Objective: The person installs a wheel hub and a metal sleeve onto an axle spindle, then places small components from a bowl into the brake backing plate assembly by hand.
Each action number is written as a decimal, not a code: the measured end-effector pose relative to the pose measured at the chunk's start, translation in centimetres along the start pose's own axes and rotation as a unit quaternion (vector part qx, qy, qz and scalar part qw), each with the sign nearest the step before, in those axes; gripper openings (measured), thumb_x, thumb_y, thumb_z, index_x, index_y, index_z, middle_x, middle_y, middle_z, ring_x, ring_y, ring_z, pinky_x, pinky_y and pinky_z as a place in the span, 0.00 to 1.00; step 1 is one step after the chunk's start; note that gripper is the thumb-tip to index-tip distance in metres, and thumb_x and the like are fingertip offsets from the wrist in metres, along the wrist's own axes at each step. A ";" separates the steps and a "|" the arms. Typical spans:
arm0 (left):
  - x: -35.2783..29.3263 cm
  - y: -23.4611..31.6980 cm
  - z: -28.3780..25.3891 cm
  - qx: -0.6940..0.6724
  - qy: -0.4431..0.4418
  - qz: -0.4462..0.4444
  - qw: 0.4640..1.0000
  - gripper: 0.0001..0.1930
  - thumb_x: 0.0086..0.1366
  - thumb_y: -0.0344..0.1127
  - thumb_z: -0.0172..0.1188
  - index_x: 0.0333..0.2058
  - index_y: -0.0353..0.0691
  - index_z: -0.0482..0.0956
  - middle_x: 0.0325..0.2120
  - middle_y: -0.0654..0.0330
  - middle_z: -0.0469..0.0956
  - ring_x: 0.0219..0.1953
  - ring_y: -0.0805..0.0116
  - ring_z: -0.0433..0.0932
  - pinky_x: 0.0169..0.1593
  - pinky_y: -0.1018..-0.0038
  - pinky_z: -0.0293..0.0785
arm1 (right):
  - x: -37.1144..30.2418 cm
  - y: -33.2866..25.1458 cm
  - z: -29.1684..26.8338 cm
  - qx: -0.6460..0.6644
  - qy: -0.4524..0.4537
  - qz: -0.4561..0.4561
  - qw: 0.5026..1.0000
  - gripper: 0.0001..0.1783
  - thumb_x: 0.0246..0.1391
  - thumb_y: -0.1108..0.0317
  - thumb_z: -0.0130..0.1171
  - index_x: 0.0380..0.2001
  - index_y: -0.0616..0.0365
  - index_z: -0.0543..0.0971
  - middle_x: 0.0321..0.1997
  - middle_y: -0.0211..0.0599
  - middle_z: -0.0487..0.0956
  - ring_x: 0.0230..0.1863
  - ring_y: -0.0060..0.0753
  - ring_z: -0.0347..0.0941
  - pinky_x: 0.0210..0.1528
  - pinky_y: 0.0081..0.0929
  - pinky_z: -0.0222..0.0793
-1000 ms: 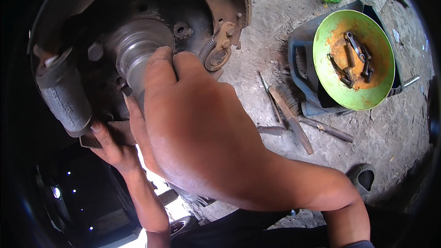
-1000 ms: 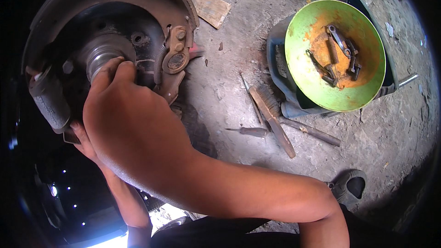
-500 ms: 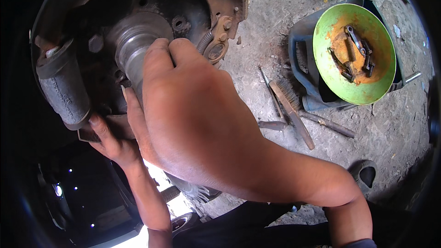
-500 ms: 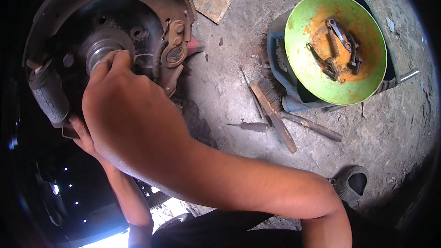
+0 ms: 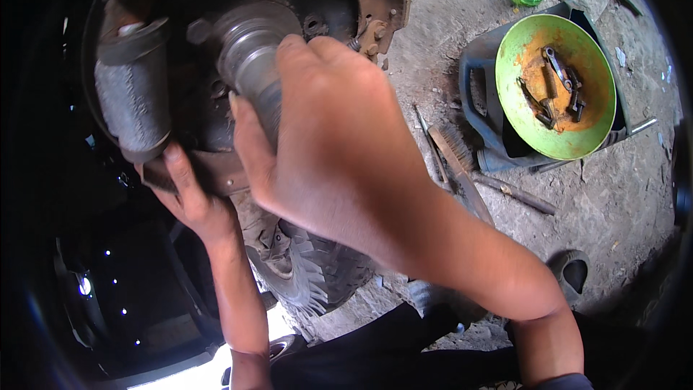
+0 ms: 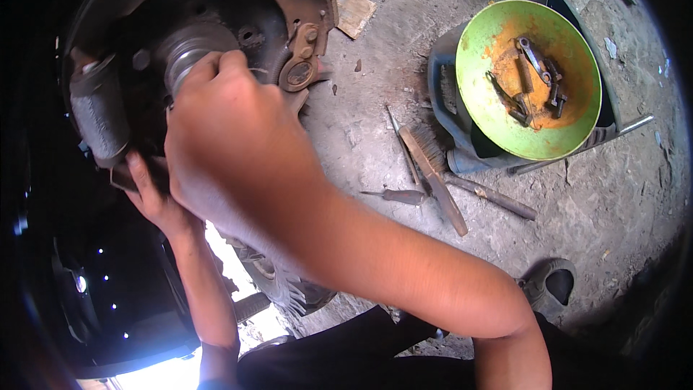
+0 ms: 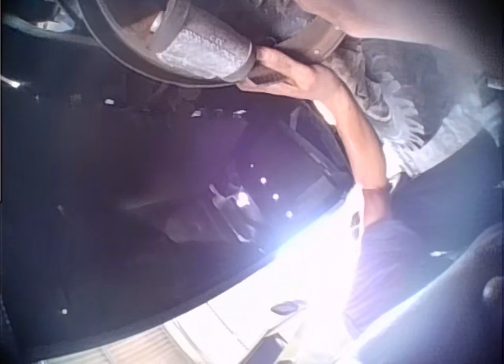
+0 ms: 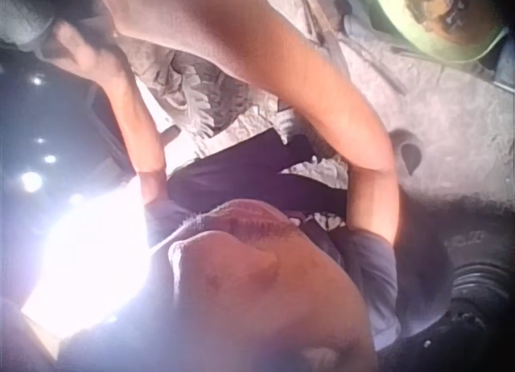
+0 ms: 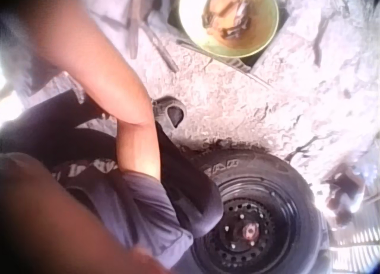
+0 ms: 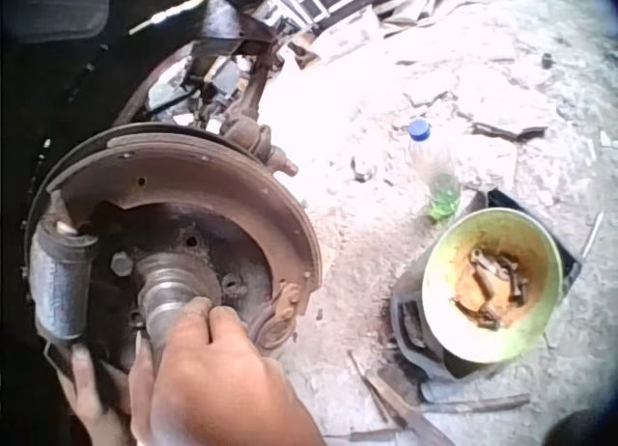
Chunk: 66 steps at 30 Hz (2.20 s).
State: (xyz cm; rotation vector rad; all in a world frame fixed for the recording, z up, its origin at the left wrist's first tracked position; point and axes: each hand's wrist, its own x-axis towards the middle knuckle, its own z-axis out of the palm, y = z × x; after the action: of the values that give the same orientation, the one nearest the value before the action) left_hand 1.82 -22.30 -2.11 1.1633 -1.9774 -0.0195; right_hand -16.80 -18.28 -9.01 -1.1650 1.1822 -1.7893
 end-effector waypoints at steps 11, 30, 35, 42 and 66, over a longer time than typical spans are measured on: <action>-4.6 7.0 -2.0 -0.173 -0.118 -0.058 0.976 0.14 0.70 0.38 0.54 0.42 0.30 0.72 0.38 0.47 0.77 0.39 0.60 0.79 0.46 0.67 0.79 | 0.2 -0.9 0.2 -0.055 0.072 0.003 0.996 0.18 0.51 0.64 0.63 0.31 0.75 0.78 0.31 0.61 0.79 0.31 0.61 0.80 0.36 0.45 0.78; -2.2 9.7 9.4 -0.659 -0.064 -0.395 0.637 0.26 0.76 0.55 0.39 0.62 0.45 0.65 0.57 0.60 0.70 0.60 0.64 0.69 0.64 0.65 0.64 | 0.8 -2.1 -0.6 -0.207 0.129 -0.062 0.968 0.27 0.60 0.50 0.56 0.45 0.67 0.78 0.46 0.57 0.76 0.50 0.61 0.70 0.53 0.54 0.60; -2.6 7.8 10.2 -0.684 -0.046 -0.358 0.634 0.27 0.76 0.53 0.38 0.65 0.44 0.62 0.60 0.59 0.69 0.62 0.63 0.68 0.64 0.66 0.64 | 3.3 -2.7 -0.3 -0.122 0.082 -0.118 0.982 0.18 0.49 0.68 0.67 0.41 0.67 0.78 0.42 0.55 0.79 0.46 0.59 0.75 0.49 0.47 0.69; -2.0 9.0 10.1 -0.665 -0.057 -0.353 0.656 0.27 0.78 0.49 0.31 0.68 0.43 0.58 0.65 0.58 0.63 0.65 0.65 0.65 0.66 0.67 0.63 | 4.5 -3.5 0.0 -0.210 0.064 -0.158 0.963 0.09 0.52 0.70 0.63 0.30 0.67 0.80 0.32 0.55 0.80 0.36 0.59 0.78 0.43 0.49 0.73; -2.0 9.6 10.1 -0.645 -0.030 -0.375 0.665 0.25 0.75 0.44 0.35 0.66 0.41 0.61 0.60 0.57 0.69 0.60 0.63 0.70 0.62 0.65 0.68 | 5.2 -3.8 0.4 -0.300 0.006 -0.093 0.949 0.14 0.58 0.63 0.58 0.29 0.66 0.78 0.29 0.60 0.81 0.35 0.63 0.78 0.41 0.51 0.74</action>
State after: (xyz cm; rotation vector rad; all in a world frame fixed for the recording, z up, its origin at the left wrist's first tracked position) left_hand -11.24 -19.04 -6.31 0.7990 -0.8454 -1.6119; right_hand -18.57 -21.64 -3.83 -1.6532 1.7440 -1.6080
